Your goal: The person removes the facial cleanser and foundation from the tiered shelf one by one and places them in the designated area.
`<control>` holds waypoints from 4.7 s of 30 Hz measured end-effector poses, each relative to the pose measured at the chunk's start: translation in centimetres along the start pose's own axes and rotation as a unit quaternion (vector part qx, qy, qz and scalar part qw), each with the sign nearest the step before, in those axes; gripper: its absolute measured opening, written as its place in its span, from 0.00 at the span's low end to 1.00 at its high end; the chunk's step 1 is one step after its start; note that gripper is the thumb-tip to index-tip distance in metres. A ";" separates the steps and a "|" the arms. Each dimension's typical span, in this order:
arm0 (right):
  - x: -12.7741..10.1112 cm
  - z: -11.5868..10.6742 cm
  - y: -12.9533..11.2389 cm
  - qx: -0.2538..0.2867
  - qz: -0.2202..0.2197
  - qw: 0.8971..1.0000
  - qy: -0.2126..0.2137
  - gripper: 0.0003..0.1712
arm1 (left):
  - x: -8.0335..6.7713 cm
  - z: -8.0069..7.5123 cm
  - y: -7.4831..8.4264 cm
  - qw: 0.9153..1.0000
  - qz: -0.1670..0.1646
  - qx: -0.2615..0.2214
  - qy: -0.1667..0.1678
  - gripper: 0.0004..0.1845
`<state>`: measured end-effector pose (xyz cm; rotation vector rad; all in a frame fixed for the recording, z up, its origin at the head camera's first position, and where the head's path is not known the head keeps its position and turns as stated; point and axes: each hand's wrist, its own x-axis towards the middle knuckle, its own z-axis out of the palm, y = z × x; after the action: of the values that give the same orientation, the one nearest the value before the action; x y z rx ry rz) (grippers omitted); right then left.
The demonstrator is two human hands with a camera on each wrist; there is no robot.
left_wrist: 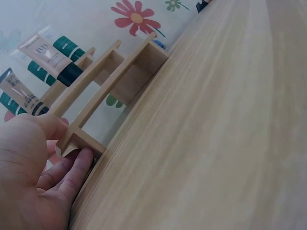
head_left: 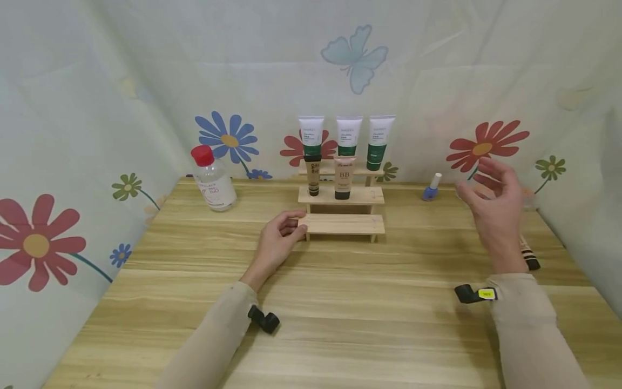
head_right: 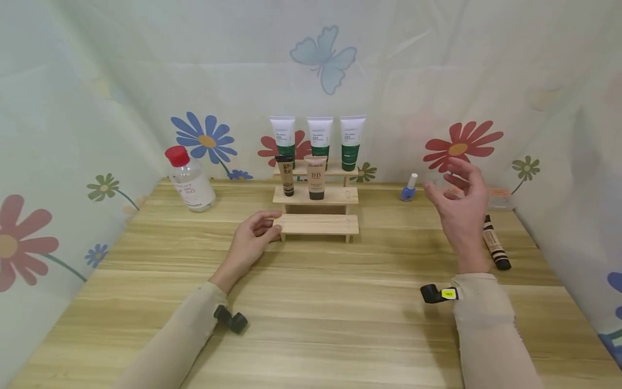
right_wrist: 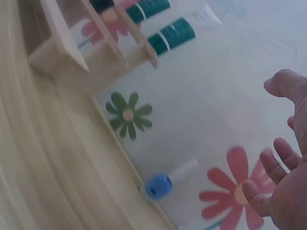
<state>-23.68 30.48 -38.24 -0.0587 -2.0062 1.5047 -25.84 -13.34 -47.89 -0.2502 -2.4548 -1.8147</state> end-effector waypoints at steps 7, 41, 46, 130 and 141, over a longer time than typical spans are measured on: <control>-0.5 4.8 -2.2 0.081 -0.024 0.996 -0.041 0.34 | 0.0 0.0 -0.1 1.000 0.001 -0.004 -0.004 0.17; -3.7 19.1 -3.3 0.139 0.022 0.972 -0.190 0.29 | 0.1 0.1 0.1 1.000 0.008 -0.001 -0.002 0.15; -3.7 19.1 -3.4 0.140 0.028 0.971 -0.190 0.27 | 0.0 0.0 0.0 1.000 0.008 0.000 -0.002 0.15; -3.3 -7.6 6.9 -0.096 0.079 0.983 -0.137 0.21 | -0.1 0.1 -0.1 1.000 -0.010 0.002 -0.006 0.17; -3.8 -7.6 8.8 -0.128 0.089 0.979 -0.130 0.32 | 0.0 0.1 0.1 1.000 -0.006 0.001 -0.001 0.17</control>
<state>-19.67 38.57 -46.48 -0.1573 -2.4542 1.4109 -25.78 -13.26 -47.82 -0.2370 -2.4653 -1.8165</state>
